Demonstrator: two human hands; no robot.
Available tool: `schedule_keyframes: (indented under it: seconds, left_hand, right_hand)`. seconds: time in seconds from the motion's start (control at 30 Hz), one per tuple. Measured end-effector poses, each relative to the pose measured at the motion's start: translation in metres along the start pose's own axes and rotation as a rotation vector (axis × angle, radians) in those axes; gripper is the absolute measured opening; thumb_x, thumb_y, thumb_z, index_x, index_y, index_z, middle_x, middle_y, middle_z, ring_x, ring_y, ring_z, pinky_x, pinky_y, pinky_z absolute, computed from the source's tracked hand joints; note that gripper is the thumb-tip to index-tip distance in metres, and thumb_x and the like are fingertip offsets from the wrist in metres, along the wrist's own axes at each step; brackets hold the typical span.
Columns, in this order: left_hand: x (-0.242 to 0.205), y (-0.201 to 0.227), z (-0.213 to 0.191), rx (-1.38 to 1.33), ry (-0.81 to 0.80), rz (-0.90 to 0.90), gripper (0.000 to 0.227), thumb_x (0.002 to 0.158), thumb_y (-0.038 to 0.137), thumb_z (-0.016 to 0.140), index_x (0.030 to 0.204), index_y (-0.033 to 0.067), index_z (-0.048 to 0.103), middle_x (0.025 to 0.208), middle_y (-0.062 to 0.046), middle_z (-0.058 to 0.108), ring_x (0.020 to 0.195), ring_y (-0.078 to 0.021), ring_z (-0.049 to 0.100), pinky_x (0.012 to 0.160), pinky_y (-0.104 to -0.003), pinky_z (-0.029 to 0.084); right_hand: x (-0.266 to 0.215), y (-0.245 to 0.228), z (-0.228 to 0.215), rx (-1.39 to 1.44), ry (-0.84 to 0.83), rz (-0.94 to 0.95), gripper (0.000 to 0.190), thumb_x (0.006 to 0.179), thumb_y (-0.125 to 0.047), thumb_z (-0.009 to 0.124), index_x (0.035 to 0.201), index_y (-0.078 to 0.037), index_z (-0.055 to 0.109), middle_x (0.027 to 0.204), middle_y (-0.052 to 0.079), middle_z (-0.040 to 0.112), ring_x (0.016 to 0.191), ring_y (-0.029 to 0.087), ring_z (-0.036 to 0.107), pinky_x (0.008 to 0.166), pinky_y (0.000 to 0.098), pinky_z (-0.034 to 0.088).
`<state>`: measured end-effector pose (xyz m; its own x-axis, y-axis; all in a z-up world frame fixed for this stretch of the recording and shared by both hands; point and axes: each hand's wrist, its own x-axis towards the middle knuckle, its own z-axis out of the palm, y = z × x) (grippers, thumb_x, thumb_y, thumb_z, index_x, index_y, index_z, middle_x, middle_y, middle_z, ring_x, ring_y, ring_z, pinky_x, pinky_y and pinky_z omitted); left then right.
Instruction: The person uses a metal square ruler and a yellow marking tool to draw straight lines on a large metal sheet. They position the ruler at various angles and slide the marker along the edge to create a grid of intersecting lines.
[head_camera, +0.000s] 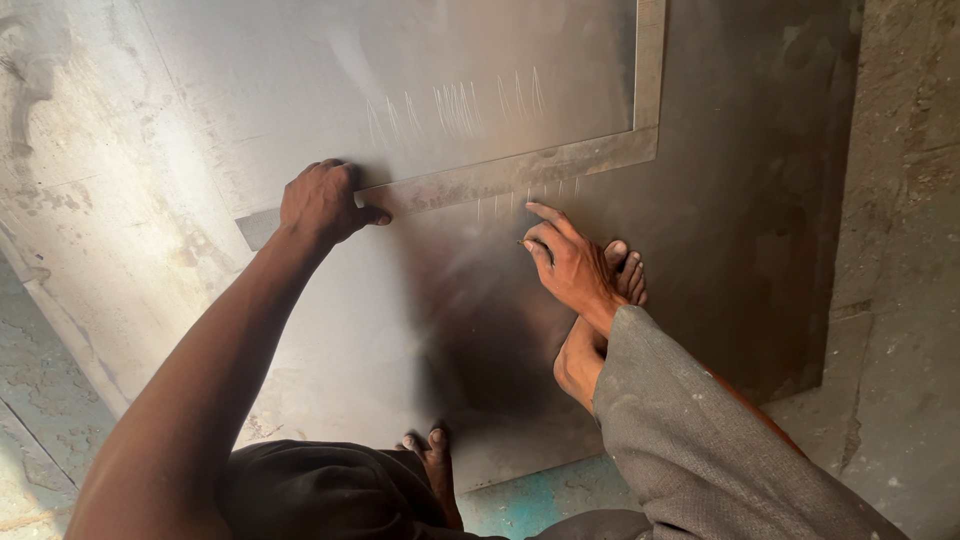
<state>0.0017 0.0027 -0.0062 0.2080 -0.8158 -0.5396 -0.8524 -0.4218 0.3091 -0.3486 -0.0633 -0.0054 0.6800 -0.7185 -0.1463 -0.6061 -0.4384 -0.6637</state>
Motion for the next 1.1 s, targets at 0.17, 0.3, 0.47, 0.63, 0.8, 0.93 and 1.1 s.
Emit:
schedule_keyframes:
  seconds: [0.17, 0.3, 0.47, 0.63, 0.8, 0.93, 1.1]
  left_hand:
    - [0.001, -0.001, 0.003, 0.006, 0.004, 0.005, 0.053, 0.067, 0.047, 0.093, 0.103, 0.0115, 0.077, 0.1, -0.008, 0.073, 0.099, -0.0281, 0.068, 0.083, -0.043, 0.058]
    - [0.002, -0.002, 0.003, 0.008, 0.006, 0.005, 0.052, 0.067, 0.046, 0.093, 0.102, 0.0107, 0.077, 0.1, -0.008, 0.073, 0.097, -0.0279, 0.069, 0.082, -0.043, 0.059]
    - [0.002, -0.002, 0.005, 0.025, -0.022, -0.016, 0.053, 0.068, 0.047, 0.092, 0.103, 0.0104, 0.077, 0.099, -0.007, 0.073, 0.096, -0.0264, 0.07, 0.08, -0.041, 0.061]
    - [0.002, -0.001, 0.003, -0.013, 0.032, 0.031, 0.054, 0.065, 0.046, 0.093, 0.104, 0.0119, 0.077, 0.101, -0.006, 0.073, 0.096, -0.027, 0.069, 0.079, -0.042, 0.06]
    - [0.001, 0.001, -0.001, 0.003, -0.024, -0.012, 0.052, 0.068, 0.047, 0.092, 0.104, 0.0125, 0.077, 0.101, -0.006, 0.074, 0.097, -0.027, 0.07, 0.08, -0.042, 0.06]
    - [-0.001, 0.003, -0.004, -0.01, -0.023, -0.008, 0.051, 0.068, 0.047, 0.092, 0.104, 0.014, 0.078, 0.101, -0.006, 0.074, 0.097, -0.0268, 0.07, 0.08, -0.042, 0.059]
    - [-0.002, 0.004, -0.005, -0.001, -0.037, -0.015, 0.051, 0.068, 0.047, 0.091, 0.105, 0.0143, 0.078, 0.104, -0.005, 0.074, 0.097, -0.0263, 0.07, 0.079, -0.042, 0.06]
  right_hand:
    - [-0.001, -0.005, 0.003, -0.094, -0.115, 0.001, 0.009, 0.094, -0.015, 0.07, 0.095, -0.006, 0.066, 0.147, 0.003, 0.059, 0.082, 0.024, 0.072, 0.074, 0.0393, 0.057]
    - [0.002, -0.007, 0.007, -0.064, -0.091, -0.107, 0.009, 0.095, -0.014, 0.069, 0.095, -0.006, 0.065, 0.149, 0.003, 0.057, 0.085, 0.024, 0.072, 0.075, 0.038, 0.058]
    - [0.002, -0.008, 0.011, -0.137, -0.203, -0.144, 0.009, 0.093, -0.012, 0.068, 0.092, -0.004, 0.063, 0.152, 0.005, 0.052, 0.092, 0.025, 0.072, 0.079, 0.0398, 0.058]
    - [0.001, -0.009, 0.01, -0.133, -0.215, -0.121, 0.009, 0.093, -0.012, 0.069, 0.093, -0.005, 0.063, 0.152, 0.003, 0.052, 0.093, 0.026, 0.072, 0.08, 0.0408, 0.058]
    - [0.001, -0.01, 0.009, -0.132, -0.198, -0.139, 0.01, 0.093, -0.012, 0.069, 0.093, -0.005, 0.062, 0.152, 0.005, 0.051, 0.096, 0.028, 0.072, 0.081, 0.0412, 0.058]
    - [0.001, -0.011, 0.009, -0.127, -0.202, -0.133, 0.011, 0.093, -0.012, 0.069, 0.093, -0.004, 0.062, 0.152, 0.005, 0.051, 0.097, 0.028, 0.072, 0.082, 0.0412, 0.058]
    - [0.002, -0.01, 0.01, -0.127, -0.208, -0.13, 0.011, 0.092, -0.011, 0.07, 0.091, -0.004, 0.062, 0.153, 0.006, 0.049, 0.096, 0.028, 0.072, 0.081, 0.0411, 0.058]
